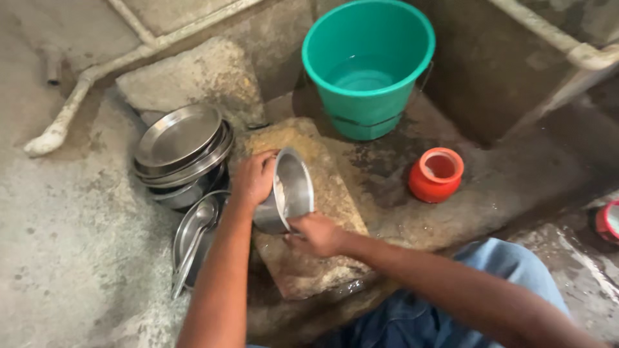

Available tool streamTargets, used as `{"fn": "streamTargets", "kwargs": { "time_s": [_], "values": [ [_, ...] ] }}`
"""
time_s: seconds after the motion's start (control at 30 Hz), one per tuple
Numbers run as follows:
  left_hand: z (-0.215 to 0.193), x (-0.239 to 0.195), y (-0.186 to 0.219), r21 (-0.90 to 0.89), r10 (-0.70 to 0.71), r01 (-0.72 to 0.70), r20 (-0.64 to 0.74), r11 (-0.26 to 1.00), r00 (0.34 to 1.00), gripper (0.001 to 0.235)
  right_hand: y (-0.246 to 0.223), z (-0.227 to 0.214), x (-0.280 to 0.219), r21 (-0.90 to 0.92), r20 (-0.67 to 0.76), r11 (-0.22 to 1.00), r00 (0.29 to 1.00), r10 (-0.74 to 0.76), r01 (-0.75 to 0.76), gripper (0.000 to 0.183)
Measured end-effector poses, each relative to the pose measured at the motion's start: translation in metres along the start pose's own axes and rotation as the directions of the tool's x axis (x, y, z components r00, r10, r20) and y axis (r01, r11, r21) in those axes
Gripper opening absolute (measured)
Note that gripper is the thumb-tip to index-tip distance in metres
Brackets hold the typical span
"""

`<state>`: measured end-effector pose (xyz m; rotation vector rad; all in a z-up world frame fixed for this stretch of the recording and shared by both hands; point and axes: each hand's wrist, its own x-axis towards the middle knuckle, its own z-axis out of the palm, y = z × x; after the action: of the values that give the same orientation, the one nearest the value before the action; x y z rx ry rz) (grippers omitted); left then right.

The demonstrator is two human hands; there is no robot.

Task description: The person scrubs a metal bowl with a yellow sponge, rinses it with water from a red cup, and places it into a green bucket. The person repeats this process for multiple metal plates and bowls.

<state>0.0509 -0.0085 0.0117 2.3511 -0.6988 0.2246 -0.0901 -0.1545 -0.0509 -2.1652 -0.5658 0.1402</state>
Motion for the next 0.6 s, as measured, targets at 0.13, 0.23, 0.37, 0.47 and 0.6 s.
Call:
{"fn": "streamTargets", "kwargs": {
  "time_s": [0.13,0.23,0.37,0.47,0.6],
  "values": [
    [-0.001,-0.013,0.012,0.176,-0.294,0.296,-0.038,0.939,0.955,0.027,-0.02,0.022,-0.002,-0.067,-0.155,0.977,0.969,0.19,-0.202,0.029],
    [-0.015,-0.042,0.031,-0.038,-0.273,0.27,-0.093,0.962,0.958,0.028,-0.04,0.035,0.006,-0.005,-0.228,0.948,0.923,0.309,-0.319,0.031],
    [-0.026,-0.072,0.043,-0.105,0.045,-0.055,-0.091,0.993,0.995,0.035,-0.04,0.053,-0.017,-0.023,-0.08,0.973,0.971,0.226,-0.228,0.049],
    [-0.024,-0.072,0.041,-0.074,0.026,-0.033,-0.096,0.997,0.995,0.031,-0.009,0.044,-0.03,-0.196,-0.006,0.98,0.999,-0.032,0.031,0.082],
    [-0.018,-0.058,0.041,-0.106,0.014,-0.024,-0.091,0.994,0.996,0.029,0.042,-0.002,-0.006,-0.479,0.194,0.821,0.95,-0.246,0.31,0.111]
  ]
}}
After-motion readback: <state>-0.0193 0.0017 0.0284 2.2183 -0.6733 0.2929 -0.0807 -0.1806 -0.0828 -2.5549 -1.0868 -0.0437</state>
